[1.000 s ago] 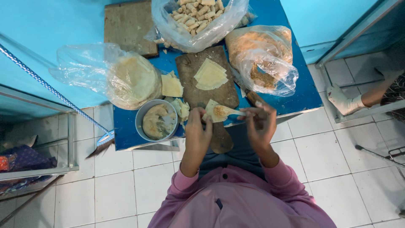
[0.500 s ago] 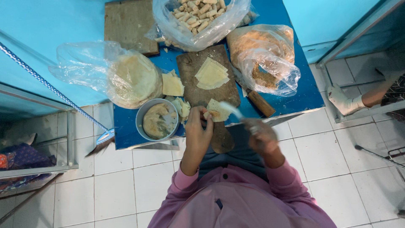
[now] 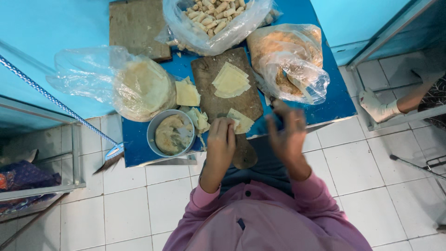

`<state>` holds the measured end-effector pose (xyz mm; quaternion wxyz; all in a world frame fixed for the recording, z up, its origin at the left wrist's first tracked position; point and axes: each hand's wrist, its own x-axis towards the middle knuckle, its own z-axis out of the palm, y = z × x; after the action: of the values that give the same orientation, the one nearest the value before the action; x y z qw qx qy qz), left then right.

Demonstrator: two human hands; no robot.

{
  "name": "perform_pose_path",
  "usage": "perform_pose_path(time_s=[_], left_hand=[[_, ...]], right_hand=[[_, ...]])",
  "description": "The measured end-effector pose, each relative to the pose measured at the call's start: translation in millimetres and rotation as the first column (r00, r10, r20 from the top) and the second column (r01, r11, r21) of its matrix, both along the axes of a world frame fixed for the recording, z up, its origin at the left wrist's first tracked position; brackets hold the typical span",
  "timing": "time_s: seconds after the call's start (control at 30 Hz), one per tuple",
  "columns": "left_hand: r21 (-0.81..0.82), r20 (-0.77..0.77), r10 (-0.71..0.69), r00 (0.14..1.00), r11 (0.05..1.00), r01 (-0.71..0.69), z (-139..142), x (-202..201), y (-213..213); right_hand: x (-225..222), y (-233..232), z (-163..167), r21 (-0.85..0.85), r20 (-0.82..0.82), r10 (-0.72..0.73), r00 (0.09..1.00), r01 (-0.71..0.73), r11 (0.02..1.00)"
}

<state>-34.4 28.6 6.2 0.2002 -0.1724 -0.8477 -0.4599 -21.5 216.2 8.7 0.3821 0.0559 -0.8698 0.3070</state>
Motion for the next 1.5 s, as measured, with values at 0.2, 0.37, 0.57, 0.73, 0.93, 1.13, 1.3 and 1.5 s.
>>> perform_pose_path(time_s=[0.2, 0.37, 0.57, 0.73, 0.93, 1.13, 1.3, 1.5], left_hand=[[-0.044, -0.037, 0.009, 0.999, 0.999, -0.011, 0, 0, 1], [-0.048, -0.012, -0.018, 1.0, 0.999, 0.017, 0, 0, -3], [-0.055, 0.0, -0.041, 0.999, 0.998, 0.041, -1, 0, -7], [-0.045, 0.007, -0.046, 0.999, 0.998, 0.046, 2, 1, -11], [-0.055, 0.016, -0.049, 0.999, 0.997, 0.05, 0, 2, -11], [-0.064, 0.035, -0.094, 0.995, 0.993, 0.096, 1, -1, -19], [-0.066, 0.06, -0.175, 0.983, 0.982, 0.178, 10, 0, -28], [-0.149, -0.029, -0.156, 0.987, 0.977, 0.151, 7, -5, -24]], right_hand=[[1, -35, -16, -0.086, 0.217, 0.105, 0.97, -0.089, 0.992], [-1, -45, -28, -0.277, 0.152, 0.18, 0.972, -0.133, 0.952], [-2, -55, -35, -0.246, 0.003, 0.217, 0.976, -0.21, 0.946], [0, -55, -29, -0.074, 0.016, 0.297, 0.955, -0.295, 0.953], [-2, -47, -13, 0.023, 0.052, 0.367, 0.929, -0.369, 0.929], [-10, -17, -1, 0.012, 0.139, 0.56, 0.817, -0.567, 0.824], [-25, -15, -17, 0.012, 0.078, 0.586, 0.807, -0.588, 0.809], [-35, -14, -31, -0.246, 0.143, 0.613, 0.777, -0.572, 0.783]])
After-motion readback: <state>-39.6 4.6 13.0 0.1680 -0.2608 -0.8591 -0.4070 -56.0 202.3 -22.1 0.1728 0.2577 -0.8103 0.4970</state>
